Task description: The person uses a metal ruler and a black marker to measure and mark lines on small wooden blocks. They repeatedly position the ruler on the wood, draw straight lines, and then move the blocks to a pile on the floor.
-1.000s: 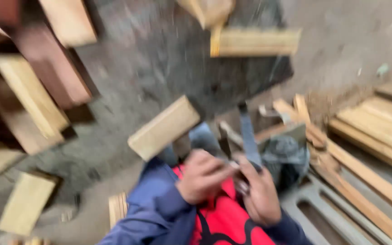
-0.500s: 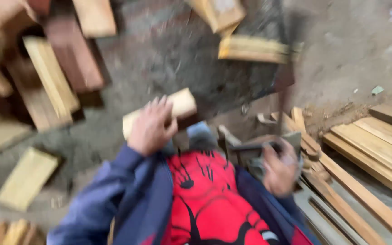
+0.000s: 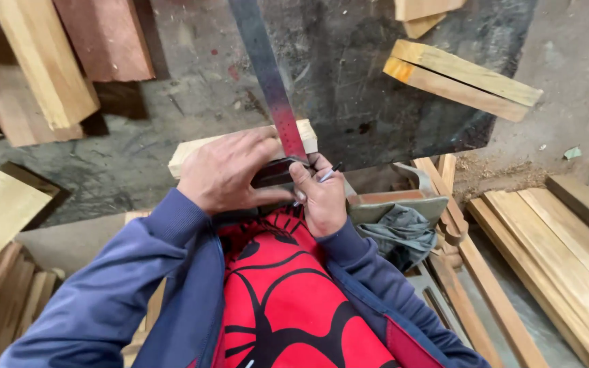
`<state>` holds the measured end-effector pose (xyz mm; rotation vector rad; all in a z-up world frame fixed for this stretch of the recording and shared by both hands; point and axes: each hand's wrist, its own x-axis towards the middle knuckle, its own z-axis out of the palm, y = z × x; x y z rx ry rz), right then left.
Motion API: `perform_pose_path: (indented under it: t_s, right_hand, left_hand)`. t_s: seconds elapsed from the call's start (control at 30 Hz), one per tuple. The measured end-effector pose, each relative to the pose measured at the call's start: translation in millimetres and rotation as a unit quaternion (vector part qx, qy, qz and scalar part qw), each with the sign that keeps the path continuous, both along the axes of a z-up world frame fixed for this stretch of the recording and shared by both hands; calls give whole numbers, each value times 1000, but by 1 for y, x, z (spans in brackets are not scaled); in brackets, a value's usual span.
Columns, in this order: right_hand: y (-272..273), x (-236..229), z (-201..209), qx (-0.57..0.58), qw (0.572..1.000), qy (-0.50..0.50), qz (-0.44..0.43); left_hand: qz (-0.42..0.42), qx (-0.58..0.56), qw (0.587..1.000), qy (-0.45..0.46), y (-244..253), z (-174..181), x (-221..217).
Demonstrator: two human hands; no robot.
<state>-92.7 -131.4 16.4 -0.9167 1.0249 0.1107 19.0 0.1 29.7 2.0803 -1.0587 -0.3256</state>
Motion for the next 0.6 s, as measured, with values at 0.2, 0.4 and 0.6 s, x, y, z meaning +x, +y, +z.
perform_pose_path:
  t_s: [0.2, 0.4, 0.6]
  right_hand:
    - [-6, -9, -11, -44, 998, 6, 47]
    - [-11, 13, 12, -140, 984, 7, 115]
    - [-10, 15, 15, -140, 984, 10, 107]
  left_hand:
    - [-23, -31, 998, -55, 1, -10, 4]
    - [-8, -37, 997, -62, 0, -11, 7]
    - [-9, -31, 997, -63, -1, -12, 7]
